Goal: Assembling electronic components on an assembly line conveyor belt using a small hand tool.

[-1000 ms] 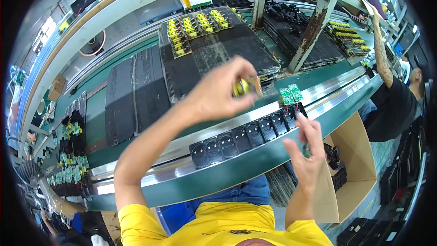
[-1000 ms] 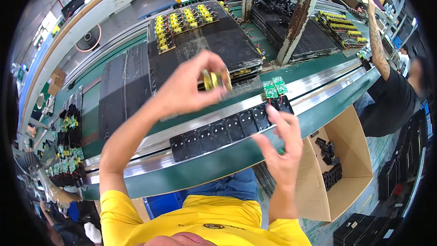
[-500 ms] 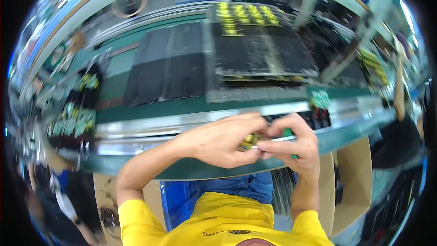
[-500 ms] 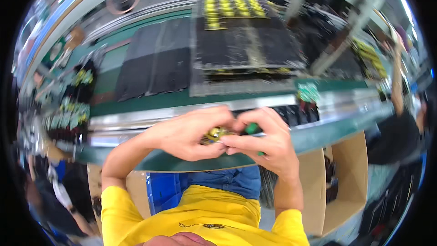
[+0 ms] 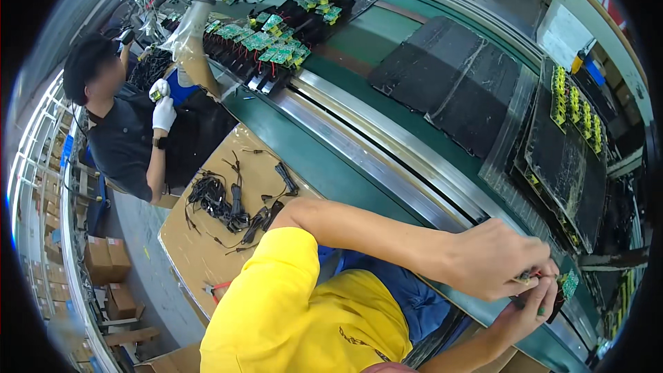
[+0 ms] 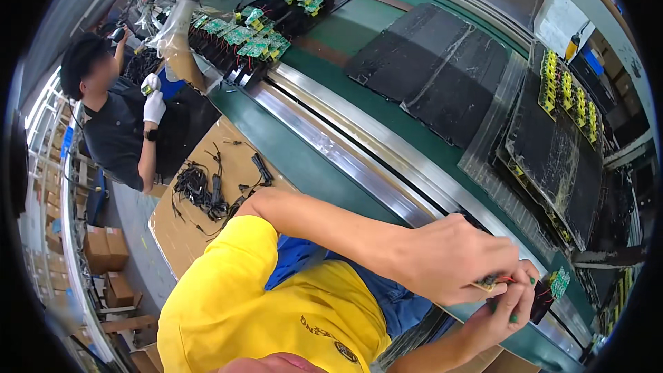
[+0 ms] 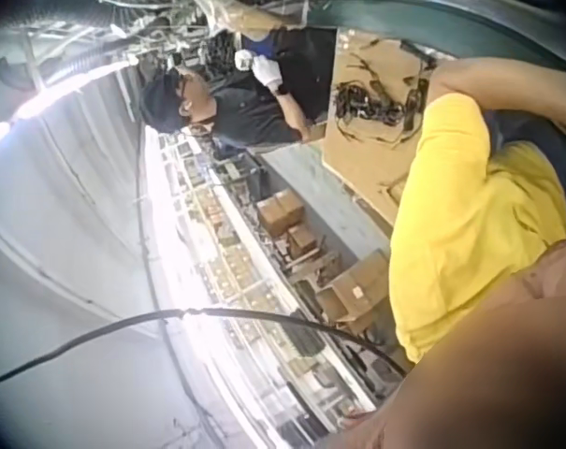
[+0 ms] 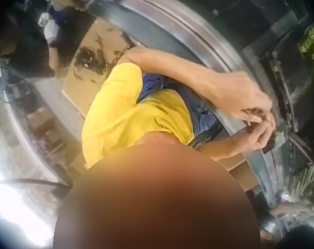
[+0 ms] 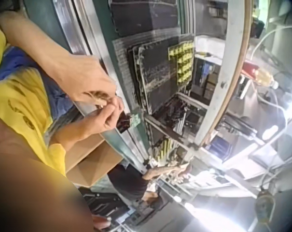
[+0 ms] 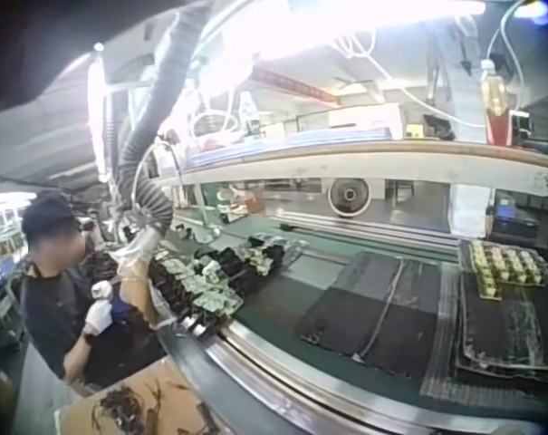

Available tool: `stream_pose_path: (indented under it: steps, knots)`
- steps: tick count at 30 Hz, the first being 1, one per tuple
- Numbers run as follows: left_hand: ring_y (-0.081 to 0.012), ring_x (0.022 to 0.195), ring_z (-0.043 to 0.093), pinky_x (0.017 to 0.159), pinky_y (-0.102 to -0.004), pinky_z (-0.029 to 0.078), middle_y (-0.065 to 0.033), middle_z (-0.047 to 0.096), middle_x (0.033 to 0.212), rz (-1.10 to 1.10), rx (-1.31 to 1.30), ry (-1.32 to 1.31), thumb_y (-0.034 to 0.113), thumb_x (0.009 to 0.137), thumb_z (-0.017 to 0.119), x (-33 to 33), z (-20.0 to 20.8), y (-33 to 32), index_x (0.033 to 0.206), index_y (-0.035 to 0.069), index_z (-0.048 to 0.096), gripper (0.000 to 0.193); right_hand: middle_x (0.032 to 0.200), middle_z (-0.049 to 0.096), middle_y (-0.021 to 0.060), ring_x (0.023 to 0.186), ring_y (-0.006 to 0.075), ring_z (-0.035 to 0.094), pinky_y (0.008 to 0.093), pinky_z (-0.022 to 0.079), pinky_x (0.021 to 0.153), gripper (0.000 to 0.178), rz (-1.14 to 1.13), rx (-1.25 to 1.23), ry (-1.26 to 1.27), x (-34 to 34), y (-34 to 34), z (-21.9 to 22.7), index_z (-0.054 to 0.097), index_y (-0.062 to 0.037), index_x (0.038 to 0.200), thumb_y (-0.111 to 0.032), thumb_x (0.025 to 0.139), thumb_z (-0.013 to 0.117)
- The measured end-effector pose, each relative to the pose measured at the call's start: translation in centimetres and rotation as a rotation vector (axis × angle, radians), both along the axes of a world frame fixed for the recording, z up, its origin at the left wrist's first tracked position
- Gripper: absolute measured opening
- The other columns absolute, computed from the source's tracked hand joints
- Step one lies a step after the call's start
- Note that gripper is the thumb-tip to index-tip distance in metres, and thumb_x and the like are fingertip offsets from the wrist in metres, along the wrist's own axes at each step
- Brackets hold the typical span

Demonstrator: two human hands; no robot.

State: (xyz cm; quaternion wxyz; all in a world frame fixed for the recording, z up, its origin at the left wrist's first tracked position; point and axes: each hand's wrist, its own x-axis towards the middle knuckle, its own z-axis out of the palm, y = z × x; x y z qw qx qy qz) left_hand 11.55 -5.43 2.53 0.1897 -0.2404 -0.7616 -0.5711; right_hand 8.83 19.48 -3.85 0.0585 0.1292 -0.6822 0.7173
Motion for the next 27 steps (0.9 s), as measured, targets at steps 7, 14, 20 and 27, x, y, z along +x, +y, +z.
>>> stream_pose_path:
  steps: [7, 14, 20, 27]
  knots:
    - [-0.0214, 0.079, 0.070, 0.075, -0.0365, 0.059, -0.0075, 0.082, 0.098, -0.447, 0.386, -0.181, 0.010, 0.101, 0.082, -1.4, -0.6, 0.4, 0.109, 0.002, 0.079, 0.011, 0.124, 0.064, 0.0124, 0.106, 0.0219, 0.059, 0.0397, 0.053, 0.099, 0.016, 0.244, -0.219, 0.088, 2.8, -0.5, 3.2, 0.077, -0.0126, 0.115, -0.024, 0.120, 0.067]
    - [-0.0144, 0.085, 0.066, 0.081, -0.0294, 0.054, -0.0036, 0.080, 0.097, -0.152, -0.221, -0.421, 0.008, 0.103, 0.081, -1.6, 2.4, -8.9, 0.105, 0.000, 0.079, 0.009, 0.126, 0.074, 0.0108, 0.096, 0.0200, 0.062, 0.0324, 0.051, 0.087, 0.038, -0.048, 0.550, 0.225, 3.7, -7.0, 5.1, 0.089, -0.0014, 0.130, -0.016, 0.094, 0.091]
    - [-0.0114, 0.078, 0.060, 0.075, -0.0271, 0.049, -0.0009, 0.078, 0.089, 0.016, -0.501, -0.553, 0.010, 0.102, 0.083, -4.5, 0.2, -9.5, 0.101, 0.000, 0.080, 0.010, 0.114, 0.071, 0.0046, 0.090, 0.0206, 0.062, 0.0342, 0.054, 0.078, 0.029, -0.233, 0.860, 0.398, 4.0, -8.0, 0.6, 0.093, -0.0105, 0.114, -0.012, 0.085, 0.099]
    - [-0.0103, 0.078, 0.060, 0.074, -0.0257, 0.049, -0.0005, 0.078, 0.088, 0.015, -0.481, -0.471, 0.008, 0.100, 0.083, -5.3, -2.5, -7.5, 0.100, 0.000, 0.081, 0.009, 0.113, 0.068, 0.0022, 0.087, 0.0211, 0.060, 0.0347, 0.054, 0.076, 0.026, -0.288, 0.981, 0.408, 3.5, -8.3, -0.5, 0.092, -0.0129, 0.109, -0.013, 0.084, 0.100]
